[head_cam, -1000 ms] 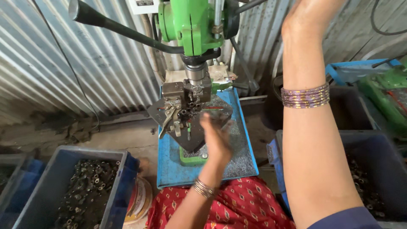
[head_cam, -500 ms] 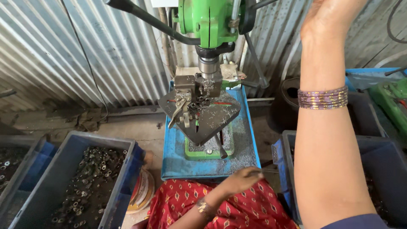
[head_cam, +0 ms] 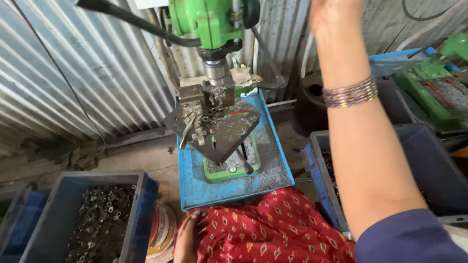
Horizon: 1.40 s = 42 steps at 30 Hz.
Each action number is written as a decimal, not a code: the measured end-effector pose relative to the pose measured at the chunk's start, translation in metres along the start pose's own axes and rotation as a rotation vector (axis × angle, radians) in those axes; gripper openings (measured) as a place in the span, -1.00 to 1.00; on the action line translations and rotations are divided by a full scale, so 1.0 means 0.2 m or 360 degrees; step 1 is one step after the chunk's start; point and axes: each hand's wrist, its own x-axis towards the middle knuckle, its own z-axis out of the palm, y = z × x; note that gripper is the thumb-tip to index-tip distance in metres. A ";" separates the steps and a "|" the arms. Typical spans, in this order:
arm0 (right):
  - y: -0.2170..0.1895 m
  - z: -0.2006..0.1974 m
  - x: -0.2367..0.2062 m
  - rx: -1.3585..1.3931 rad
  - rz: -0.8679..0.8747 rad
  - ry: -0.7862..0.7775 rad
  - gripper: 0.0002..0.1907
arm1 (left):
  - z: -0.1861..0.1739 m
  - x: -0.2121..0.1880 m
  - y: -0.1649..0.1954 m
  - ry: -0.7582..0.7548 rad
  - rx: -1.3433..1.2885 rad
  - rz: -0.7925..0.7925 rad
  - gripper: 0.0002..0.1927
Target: The person operates a bench drill press, placing small metal fittings into a jig under the bit and pulling the feed lever to drill them one at a time. They move finished parts into a bin beside the machine and continue drilling more parts from the supply trays.
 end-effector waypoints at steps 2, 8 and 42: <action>-0.03 -0.02 -0.10 -0.0052 0.0034 0.0019 -0.93 | -0.12 -0.01 -0.02 0.0156 -0.0161 -0.0011 -0.63; -0.15 -0.14 -0.73 -0.0289 0.0215 0.0055 -0.93 | -0.31 -0.14 0.00 0.0243 -0.0162 0.0183 -0.65; -0.72 -0.63 -2.20 -0.0951 0.0946 -0.0034 -0.67 | -0.16 -0.78 -0.14 0.0487 0.2105 0.0956 -0.48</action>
